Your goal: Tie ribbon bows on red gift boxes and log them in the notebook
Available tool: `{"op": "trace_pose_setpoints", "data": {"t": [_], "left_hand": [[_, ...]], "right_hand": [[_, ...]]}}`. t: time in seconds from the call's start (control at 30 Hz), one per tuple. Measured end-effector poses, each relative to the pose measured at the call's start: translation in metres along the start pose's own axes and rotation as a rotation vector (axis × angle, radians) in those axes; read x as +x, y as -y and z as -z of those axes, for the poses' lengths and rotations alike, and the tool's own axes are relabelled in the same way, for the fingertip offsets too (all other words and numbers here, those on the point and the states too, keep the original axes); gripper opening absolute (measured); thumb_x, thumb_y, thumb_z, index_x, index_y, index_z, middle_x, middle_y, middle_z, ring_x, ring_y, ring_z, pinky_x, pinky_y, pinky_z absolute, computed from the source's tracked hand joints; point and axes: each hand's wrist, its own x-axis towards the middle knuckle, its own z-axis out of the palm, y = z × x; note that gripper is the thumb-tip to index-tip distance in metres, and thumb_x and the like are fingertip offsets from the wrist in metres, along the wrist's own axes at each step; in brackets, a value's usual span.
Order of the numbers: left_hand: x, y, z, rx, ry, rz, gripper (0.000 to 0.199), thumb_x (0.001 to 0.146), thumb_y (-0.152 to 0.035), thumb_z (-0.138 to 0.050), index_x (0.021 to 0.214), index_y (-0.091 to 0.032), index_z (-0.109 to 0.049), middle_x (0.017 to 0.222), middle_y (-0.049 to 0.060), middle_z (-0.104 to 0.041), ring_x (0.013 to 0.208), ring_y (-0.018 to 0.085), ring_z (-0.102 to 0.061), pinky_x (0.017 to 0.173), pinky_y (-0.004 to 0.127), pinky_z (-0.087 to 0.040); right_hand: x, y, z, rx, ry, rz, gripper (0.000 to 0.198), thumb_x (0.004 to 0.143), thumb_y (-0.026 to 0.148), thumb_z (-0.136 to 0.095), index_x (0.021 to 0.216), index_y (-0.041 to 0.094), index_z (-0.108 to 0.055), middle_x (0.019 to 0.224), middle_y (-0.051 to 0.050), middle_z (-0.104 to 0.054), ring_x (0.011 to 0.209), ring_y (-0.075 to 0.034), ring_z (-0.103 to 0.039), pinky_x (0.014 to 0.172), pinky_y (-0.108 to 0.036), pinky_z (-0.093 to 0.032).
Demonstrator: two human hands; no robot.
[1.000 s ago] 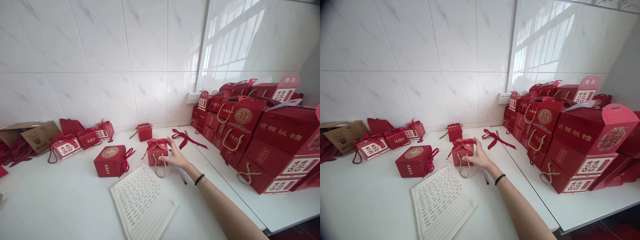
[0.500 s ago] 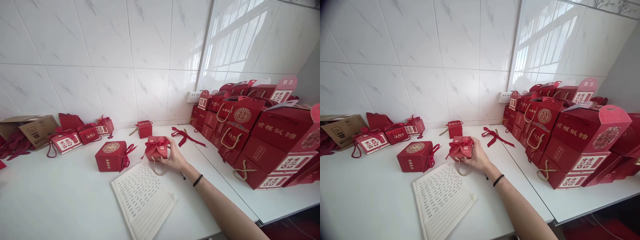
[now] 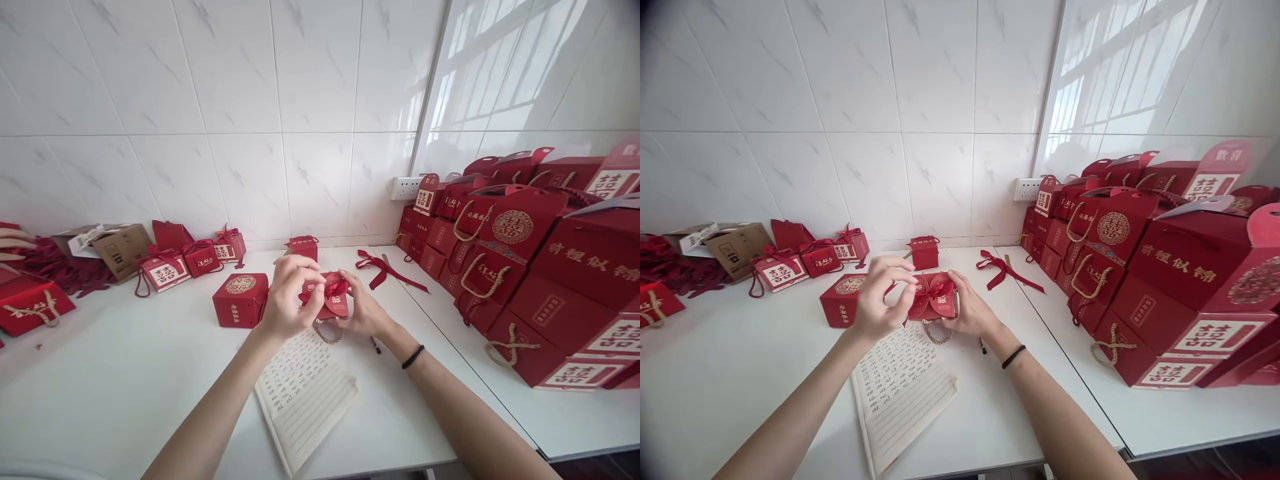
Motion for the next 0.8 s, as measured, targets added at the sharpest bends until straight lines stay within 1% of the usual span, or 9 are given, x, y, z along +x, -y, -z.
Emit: {"op": "trace_pose_setpoints", "data": {"t": [0.07,0.13,0.23,0.3,0.4,0.5,0.63,0.7,0.8], "left_hand": [[-0.011,0.012,-0.008,0.001,0.016,-0.008,0.008,0.084,-0.023,-0.051,0.081,-0.020,-0.058,0.101,0.006,-0.057,0.102,0.019,-0.053,0.090,0.039,-0.048],[-0.024,0.024,-0.017,0.007,0.079,0.041,0.007,0.083,-0.020,-0.052,0.087,-0.020,-0.058,0.109,0.007,-0.055,0.110,0.020,-0.050,0.095,0.039,-0.046],[-0.038,0.033,-0.024,-0.025,0.166,0.135,0.011,0.085,-0.021,-0.052,0.094,-0.020,-0.057,0.115,0.007,-0.053,0.115,0.020,-0.048,0.098,0.038,-0.043],[-0.041,0.032,-0.025,-0.056,0.190,0.164,0.010,0.085,-0.022,-0.053,0.094,-0.021,-0.057,0.115,0.007,-0.053,0.114,0.020,-0.048,0.098,0.039,-0.043],[-0.040,0.027,-0.024,-0.071,0.209,0.169,0.008,0.083,-0.022,-0.056,0.090,-0.021,-0.057,0.112,0.006,-0.053,0.112,0.020,-0.049,0.097,0.039,-0.043],[-0.040,0.024,-0.024,-0.077,0.205,0.184,0.003,0.082,-0.021,-0.056,0.085,-0.021,-0.057,0.111,0.006,-0.053,0.111,0.021,-0.050,0.096,0.038,-0.043],[-0.040,0.025,-0.025,-0.101,0.210,0.225,0.003,0.083,-0.023,-0.056,0.082,-0.021,-0.057,0.112,0.006,-0.053,0.112,0.021,-0.050,0.098,0.039,-0.042],[-0.040,0.026,-0.026,-0.099,0.213,0.236,0.003,0.083,-0.023,-0.056,0.080,-0.021,-0.057,0.112,0.006,-0.053,0.113,0.020,-0.050,0.098,0.039,-0.042],[-0.040,0.026,-0.026,-0.082,0.203,0.245,0.003,0.083,-0.022,-0.056,0.080,-0.021,-0.057,0.113,0.005,-0.053,0.113,0.020,-0.049,0.099,0.038,-0.041]], "right_hand": [[0.001,0.004,0.003,0.043,0.033,0.005,0.094,0.076,0.036,-0.073,0.145,0.026,-0.009,0.141,-0.017,-0.025,0.129,-0.033,-0.030,0.100,-0.052,-0.040],[0.002,0.010,0.006,0.111,0.093,-0.028,0.095,0.076,0.044,-0.073,0.145,0.026,-0.010,0.142,-0.016,-0.024,0.128,-0.033,-0.032,0.100,-0.052,-0.040],[0.003,0.019,0.011,0.284,0.167,-0.150,0.098,0.073,0.059,-0.071,0.142,0.023,-0.013,0.143,-0.018,-0.022,0.128,-0.033,-0.031,0.098,-0.051,-0.043],[0.002,0.024,0.013,0.390,0.130,-0.259,0.085,0.077,0.065,-0.063,0.136,0.021,-0.020,0.141,-0.019,-0.025,0.128,-0.033,-0.032,0.095,-0.051,-0.045],[0.001,0.029,0.014,0.457,0.014,-0.362,0.056,0.083,0.060,-0.059,0.113,0.023,-0.030,0.135,-0.018,-0.036,0.122,-0.029,-0.041,0.089,-0.049,-0.049],[0.002,0.032,0.013,0.416,-0.017,-0.374,0.040,0.084,0.053,-0.061,0.093,0.023,-0.038,0.131,-0.015,-0.042,0.118,-0.027,-0.046,0.083,-0.044,-0.054],[0.007,0.035,0.015,0.347,-0.019,-0.384,0.038,0.083,0.055,-0.059,0.076,0.020,-0.048,0.128,-0.013,-0.045,0.121,-0.029,-0.043,0.075,-0.039,-0.056],[0.009,0.035,0.018,0.358,-0.019,-0.411,0.041,0.082,0.057,-0.060,0.069,0.019,-0.051,0.128,-0.012,-0.045,0.120,-0.029,-0.044,0.079,-0.041,-0.055],[0.012,0.035,0.026,0.376,0.027,-0.466,0.043,0.081,0.058,-0.061,0.065,0.019,-0.058,0.130,-0.010,-0.046,0.122,-0.030,-0.042,0.092,-0.045,-0.047]]}}
